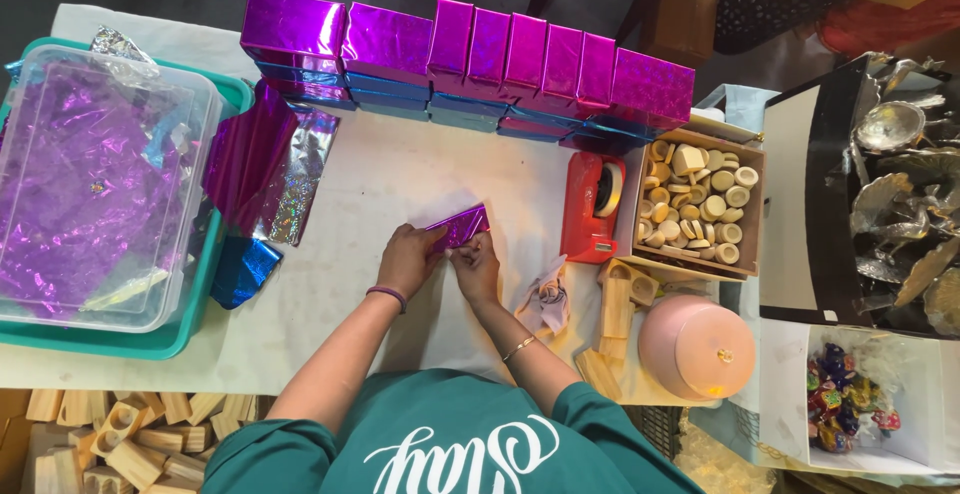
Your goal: The person wraps a small wooden object in shiny purple foil, folding the edges and tucking the ends to form a neat package. They then use a red tape dispenser to secure the wrapped item with tape.
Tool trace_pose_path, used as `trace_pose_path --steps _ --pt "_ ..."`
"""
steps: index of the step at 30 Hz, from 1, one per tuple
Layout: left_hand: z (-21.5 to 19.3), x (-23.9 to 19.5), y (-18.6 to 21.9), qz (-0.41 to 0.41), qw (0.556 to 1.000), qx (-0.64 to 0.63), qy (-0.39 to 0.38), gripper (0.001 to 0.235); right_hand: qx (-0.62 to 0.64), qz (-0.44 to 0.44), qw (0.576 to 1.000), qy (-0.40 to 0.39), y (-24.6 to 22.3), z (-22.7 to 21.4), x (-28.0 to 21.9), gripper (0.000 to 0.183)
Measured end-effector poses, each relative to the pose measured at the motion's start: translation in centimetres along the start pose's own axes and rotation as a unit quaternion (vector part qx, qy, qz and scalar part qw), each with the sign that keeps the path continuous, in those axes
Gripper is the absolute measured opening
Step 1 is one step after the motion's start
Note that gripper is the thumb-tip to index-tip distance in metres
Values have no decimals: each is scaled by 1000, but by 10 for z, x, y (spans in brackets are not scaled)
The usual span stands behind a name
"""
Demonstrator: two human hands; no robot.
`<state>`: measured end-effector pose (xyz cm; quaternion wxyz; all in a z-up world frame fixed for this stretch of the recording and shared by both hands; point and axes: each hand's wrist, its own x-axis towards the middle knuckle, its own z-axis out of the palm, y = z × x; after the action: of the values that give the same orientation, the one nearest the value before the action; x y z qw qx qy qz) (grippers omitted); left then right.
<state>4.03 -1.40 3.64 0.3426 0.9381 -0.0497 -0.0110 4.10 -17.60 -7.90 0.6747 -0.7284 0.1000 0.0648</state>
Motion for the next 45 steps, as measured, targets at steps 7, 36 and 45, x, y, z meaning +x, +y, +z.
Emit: trace_pose_path --steps 7,36,45 --pt "-1 0 -1 15 1000 -4 -6 42 -83 -77 993 39 -47 -13 -9 41" --pt "4 0 -5 6 1000 13 -20 48 -435 -275 842 -160 -64 -54 -36 64" --pt "4 2 -6 3 999 19 -30 48 -452 -343 803 -183 -53 -62 -28 34"
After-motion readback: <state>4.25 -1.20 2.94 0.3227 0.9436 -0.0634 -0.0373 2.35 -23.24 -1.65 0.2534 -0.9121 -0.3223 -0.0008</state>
